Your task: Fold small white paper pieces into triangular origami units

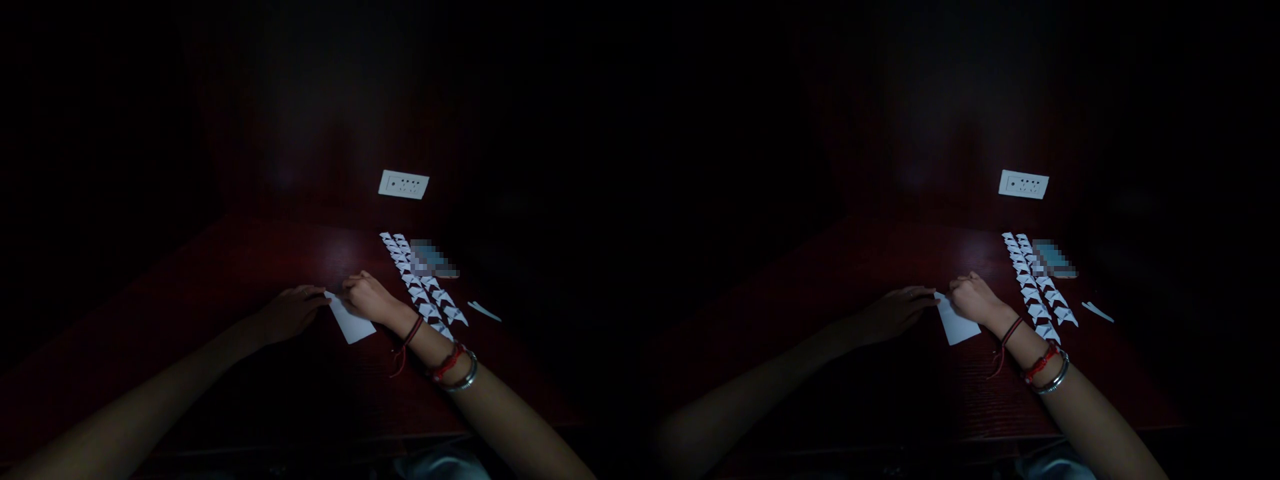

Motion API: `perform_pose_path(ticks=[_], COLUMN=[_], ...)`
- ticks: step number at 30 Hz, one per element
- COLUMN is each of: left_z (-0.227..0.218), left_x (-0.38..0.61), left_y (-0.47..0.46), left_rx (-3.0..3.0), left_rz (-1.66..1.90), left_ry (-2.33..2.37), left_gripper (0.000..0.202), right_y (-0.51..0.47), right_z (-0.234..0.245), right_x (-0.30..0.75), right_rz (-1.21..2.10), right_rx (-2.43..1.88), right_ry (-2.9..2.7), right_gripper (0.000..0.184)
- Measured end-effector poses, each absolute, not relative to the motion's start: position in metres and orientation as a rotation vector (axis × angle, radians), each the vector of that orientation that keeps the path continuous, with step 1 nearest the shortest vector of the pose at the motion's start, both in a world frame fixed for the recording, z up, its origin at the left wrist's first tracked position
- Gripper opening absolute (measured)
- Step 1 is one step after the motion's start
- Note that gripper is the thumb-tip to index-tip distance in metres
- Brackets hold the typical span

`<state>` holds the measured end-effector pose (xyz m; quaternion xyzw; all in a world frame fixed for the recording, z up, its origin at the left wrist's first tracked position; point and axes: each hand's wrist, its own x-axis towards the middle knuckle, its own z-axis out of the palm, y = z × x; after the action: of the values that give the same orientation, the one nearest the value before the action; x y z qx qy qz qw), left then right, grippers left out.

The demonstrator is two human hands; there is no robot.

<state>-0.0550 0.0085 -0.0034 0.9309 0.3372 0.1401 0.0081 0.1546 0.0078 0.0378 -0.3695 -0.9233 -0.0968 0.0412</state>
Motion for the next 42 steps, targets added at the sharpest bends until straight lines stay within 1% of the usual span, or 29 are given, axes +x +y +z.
perform_pose_path(ticks=[14,17,21,23,28,30,32,34,36,38,40,42], left_z=[0.0,0.001,0.009,0.014,0.014,0.009,0.005,0.006,0.009,0.012,0.012,0.008], left_x=[-0.057,-0.057,-0.054,-0.052,-0.049,-0.049,-0.048,-0.047,-0.044,-0.04,-0.038,-0.036], left_y=[0.003,-0.001,-0.009,-0.012,-0.012,-0.01,-0.01,-0.01,-0.01,-0.01,-0.008,-0.005], left_rx=[2.924,2.936,2.972,2.992,2.916,2.888,2.877,2.858,2.843,2.839,2.836,2.831], left_rz=[0.457,0.49,0.505,0.499,0.537,0.585,0.604,0.595,0.543,0.516,0.518,0.548], left_ry=[1.065,1.072,1.188,1.194,0.896,0.861,0.882,0.897,0.827,0.776,0.76,0.776], left_gripper=[0.037,0.036,0.03,0.028,0.022,0.022,0.028,0.03,0.028,0.026,0.026,0.025], right_y=[-0.027,-0.028,-0.016,-0.007,0.011,0.014,0.016,0.016,0.016,0.016,0.016,0.017], right_z=[0.044,0.045,0.046,0.045,0.04,0.036,0.033,0.031,0.03,0.03,0.028,0.027], right_x=[0.192,0.2,0.202,0.197,0.18,0.175,0.173,0.173,0.173,0.173,0.174,0.174], right_rz=[-0.273,-0.213,0.033,0.095,0.166,0.222,0.275,0.363,0.486,0.555,0.497,0.401], right_rx=[-1.291,-1.35,-1.432,-1.498,-1.63,-1.644,-1.657,-1.672,-1.681,-1.669,-1.643,-1.62], right_ry=[-2.817,-2.744,-2.583,-2.516,-2.39,-2.373,-2.355,-2.324,-2.294,-2.296,-2.302,-2.285], right_gripper=[0.019,0.02,0.027,0.03,0.043,0.042,0.039,0.037,0.031,0.021,0.016,0.022])
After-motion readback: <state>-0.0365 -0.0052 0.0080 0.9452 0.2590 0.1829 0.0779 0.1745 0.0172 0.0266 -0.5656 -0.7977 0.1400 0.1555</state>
